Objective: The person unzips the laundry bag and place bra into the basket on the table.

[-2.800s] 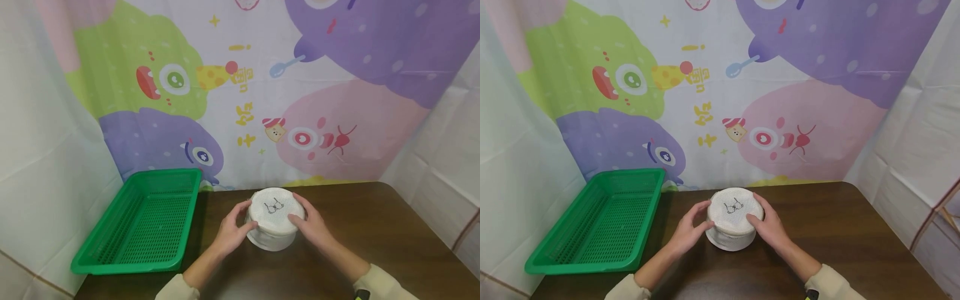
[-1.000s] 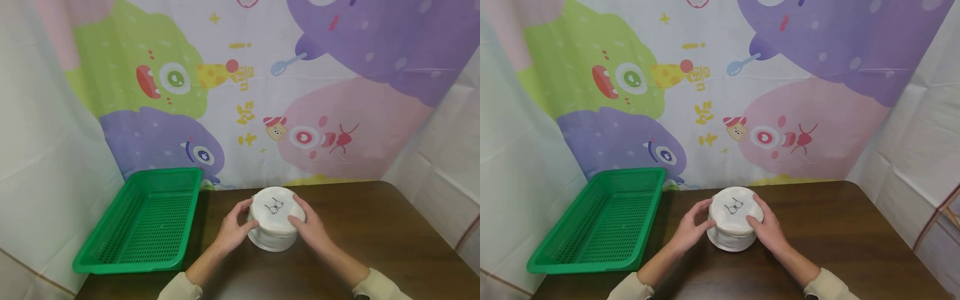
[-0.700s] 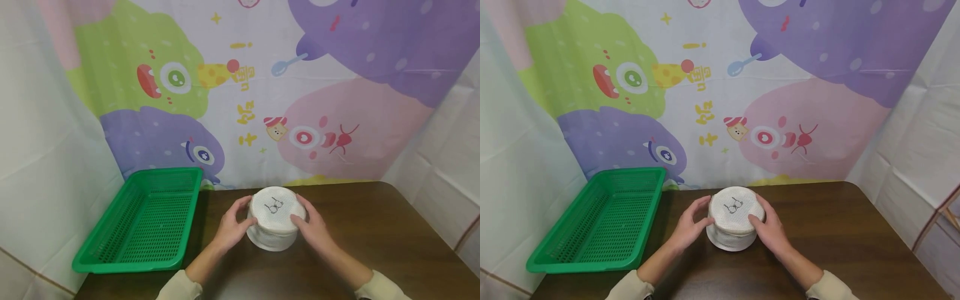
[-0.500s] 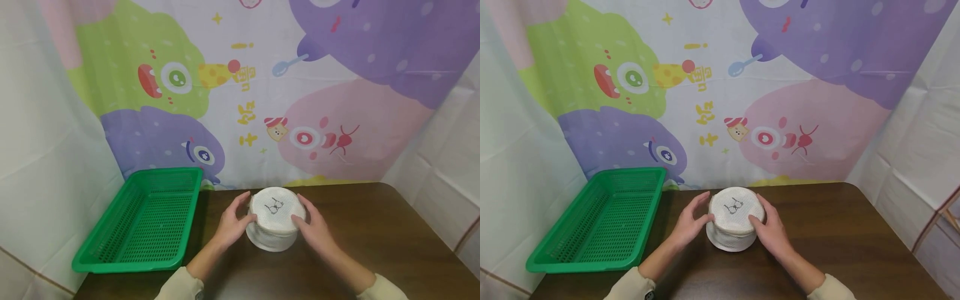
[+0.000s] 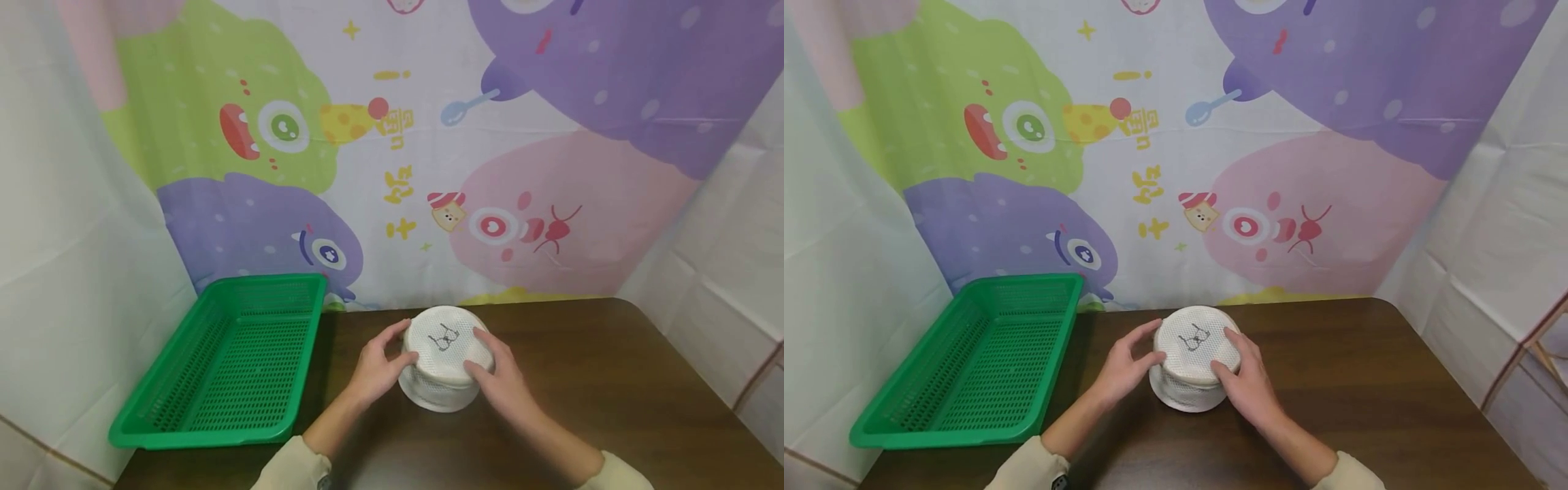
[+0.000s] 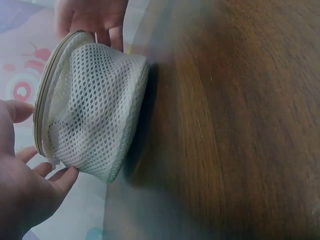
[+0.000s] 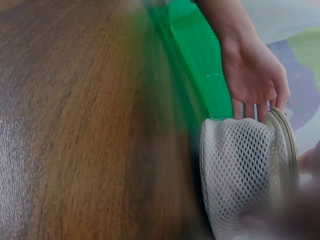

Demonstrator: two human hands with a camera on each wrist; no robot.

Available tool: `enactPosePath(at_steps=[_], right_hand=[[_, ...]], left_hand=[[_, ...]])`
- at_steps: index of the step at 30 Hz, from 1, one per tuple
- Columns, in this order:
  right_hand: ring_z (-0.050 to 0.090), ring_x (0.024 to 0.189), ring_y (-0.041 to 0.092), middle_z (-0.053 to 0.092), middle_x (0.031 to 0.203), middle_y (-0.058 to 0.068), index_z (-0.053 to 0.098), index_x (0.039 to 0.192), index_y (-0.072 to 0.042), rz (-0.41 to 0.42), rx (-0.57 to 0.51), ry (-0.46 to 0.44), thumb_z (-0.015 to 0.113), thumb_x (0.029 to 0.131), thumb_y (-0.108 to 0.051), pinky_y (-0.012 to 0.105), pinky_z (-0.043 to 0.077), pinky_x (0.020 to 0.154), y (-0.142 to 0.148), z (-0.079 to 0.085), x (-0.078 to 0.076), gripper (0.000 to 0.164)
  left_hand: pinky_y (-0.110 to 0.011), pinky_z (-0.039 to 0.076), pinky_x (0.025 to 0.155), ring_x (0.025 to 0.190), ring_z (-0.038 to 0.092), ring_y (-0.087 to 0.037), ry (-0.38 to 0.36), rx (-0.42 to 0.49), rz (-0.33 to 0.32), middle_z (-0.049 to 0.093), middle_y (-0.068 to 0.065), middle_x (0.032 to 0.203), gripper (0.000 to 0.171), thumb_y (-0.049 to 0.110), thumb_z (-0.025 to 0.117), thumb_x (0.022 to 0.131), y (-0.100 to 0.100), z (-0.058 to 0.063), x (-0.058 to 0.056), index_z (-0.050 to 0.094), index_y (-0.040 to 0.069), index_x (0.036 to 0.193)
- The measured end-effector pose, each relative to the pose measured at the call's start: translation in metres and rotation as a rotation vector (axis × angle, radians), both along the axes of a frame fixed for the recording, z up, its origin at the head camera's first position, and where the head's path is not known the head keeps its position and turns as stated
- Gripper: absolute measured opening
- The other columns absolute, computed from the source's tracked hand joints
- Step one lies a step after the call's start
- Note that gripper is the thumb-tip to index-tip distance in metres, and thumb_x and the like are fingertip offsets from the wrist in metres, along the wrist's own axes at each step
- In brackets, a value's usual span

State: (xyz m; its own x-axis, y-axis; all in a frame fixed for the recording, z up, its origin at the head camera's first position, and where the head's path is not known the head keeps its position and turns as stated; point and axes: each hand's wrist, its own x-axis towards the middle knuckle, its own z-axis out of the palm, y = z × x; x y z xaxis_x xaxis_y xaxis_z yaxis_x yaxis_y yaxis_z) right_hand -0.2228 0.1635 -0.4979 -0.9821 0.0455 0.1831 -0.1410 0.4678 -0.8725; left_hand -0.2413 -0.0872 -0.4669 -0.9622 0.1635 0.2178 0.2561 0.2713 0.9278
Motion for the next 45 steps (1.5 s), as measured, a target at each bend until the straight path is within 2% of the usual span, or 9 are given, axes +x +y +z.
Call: enactPosePath(at_steps=[5, 7, 12, 17, 21, 25, 34, 40, 45], right_hand=[[0.046, 0.162, 0.045, 0.048, 0.172, 0.024, 0.058, 0.163, -0.014, 0.011, 0.016, 0.066, 0.079, 0.102, -0.024, 0.056, 0.037, 0.136, 0.006, -0.024, -0.014, 0.066], [0.049, 0.16, 0.04, 0.051, 0.171, 0.019, 0.06, 0.163, -0.023, 0.001, 0.05, 0.106, 0.082, 0.1, -0.03, 0.055, 0.041, 0.132, 0.014, -0.055, -0.032, 0.067], [0.046, 0.162, 0.044, 0.046, 0.175, 0.019, 0.059, 0.164, -0.031, 0.023, 0.052, 0.08, 0.084, 0.099, -0.029, 0.073, 0.037, 0.13, 0.023, -0.081, -0.055, 0.07], [0.048, 0.159, 0.044, 0.052, 0.17, 0.021, 0.062, 0.161, -0.025, 0.034, 0.035, 0.125, 0.081, 0.1, -0.027, 0.065, 0.04, 0.13, 0.019, -0.064, -0.046, 0.064], [0.049, 0.157, 0.044, 0.055, 0.166, 0.023, 0.063, 0.16, -0.018, 0.032, 0.013, 0.142, 0.079, 0.101, -0.027, 0.054, 0.039, 0.132, 0.016, -0.057, -0.042, 0.062], [0.047, 0.16, 0.039, 0.054, 0.17, 0.016, 0.063, 0.161, -0.023, 0.015, 0.022, 0.088, 0.079, 0.102, -0.03, 0.057, 0.037, 0.131, 0.017, -0.064, -0.049, 0.061], [0.049, 0.155, 0.048, 0.051, 0.168, 0.025, 0.06, 0.163, -0.023, 0.002, -0.004, 0.101, 0.078, 0.103, -0.036, 0.057, 0.042, 0.13, 0.016, -0.054, -0.042, 0.064], [0.045, 0.159, 0.051, 0.046, 0.17, 0.031, 0.051, 0.168, -0.014, 0.019, -0.036, 0.056, 0.075, 0.104, -0.033, 0.06, 0.037, 0.136, 0.011, -0.03, -0.023, 0.071], [0.044, 0.16, 0.049, 0.046, 0.172, 0.029, 0.047, 0.172, -0.017, -0.002, -0.027, 0.032, 0.073, 0.107, -0.037, 0.055, 0.035, 0.137, 0.012, -0.039, -0.021, 0.073]], left_hand=[[-0.053, 0.06, 0.116, 0.145, 0.065, -0.046, 0.052, 0.015, -0.031, 0.068, -0.027, 0.155, 0.058, 0.008, 0.08, 0.098, -0.004, -0.006, -0.001, 0.065, 0.002, 0.154], [-0.046, 0.064, 0.112, 0.141, 0.069, -0.039, 0.113, 0.025, -0.055, 0.071, -0.023, 0.152, 0.056, 0.015, 0.08, 0.1, -0.009, -0.018, -0.007, 0.067, 0.005, 0.153], [-0.049, 0.064, 0.111, 0.139, 0.07, -0.042, 0.117, 0.036, -0.051, 0.071, -0.026, 0.15, 0.056, 0.011, 0.081, 0.099, -0.01, -0.018, -0.004, 0.066, 0.002, 0.152], [-0.058, 0.059, 0.117, 0.143, 0.065, -0.05, 0.026, 0.03, -0.003, 0.066, -0.029, 0.154, 0.058, 0.001, 0.081, 0.097, -0.003, -0.002, 0.01, 0.064, -0.002, 0.152], [-0.057, 0.06, 0.116, 0.143, 0.066, -0.048, 0.004, 0.025, 0.015, 0.065, -0.026, 0.154, 0.057, 0.001, 0.082, 0.097, -0.001, -0.001, 0.014, 0.065, 0.0, 0.151], [-0.056, 0.062, 0.114, 0.14, 0.068, -0.048, 0.009, 0.021, 0.019, 0.064, -0.025, 0.152, 0.056, 0.0, 0.082, 0.096, -0.001, -0.002, 0.015, 0.066, 0.001, 0.15], [-0.056, 0.063, 0.112, 0.142, 0.067, -0.049, 0.028, 0.011, 0.043, 0.065, -0.025, 0.151, 0.057, 0.001, 0.083, 0.096, -0.002, -0.002, 0.01, 0.065, 0.001, 0.15], [-0.058, 0.061, 0.116, 0.147, 0.062, -0.05, 0.04, -0.004, 0.049, 0.064, -0.025, 0.158, 0.062, 0.001, 0.082, 0.096, -0.002, 0.0, 0.002, 0.062, 0.001, 0.155], [-0.054, 0.061, 0.117, 0.15, 0.06, -0.049, 0.017, -0.024, 0.04, 0.063, -0.026, 0.161, 0.064, 0.003, 0.082, 0.097, -0.001, -0.002, -0.002, 0.061, 0.001, 0.157]])
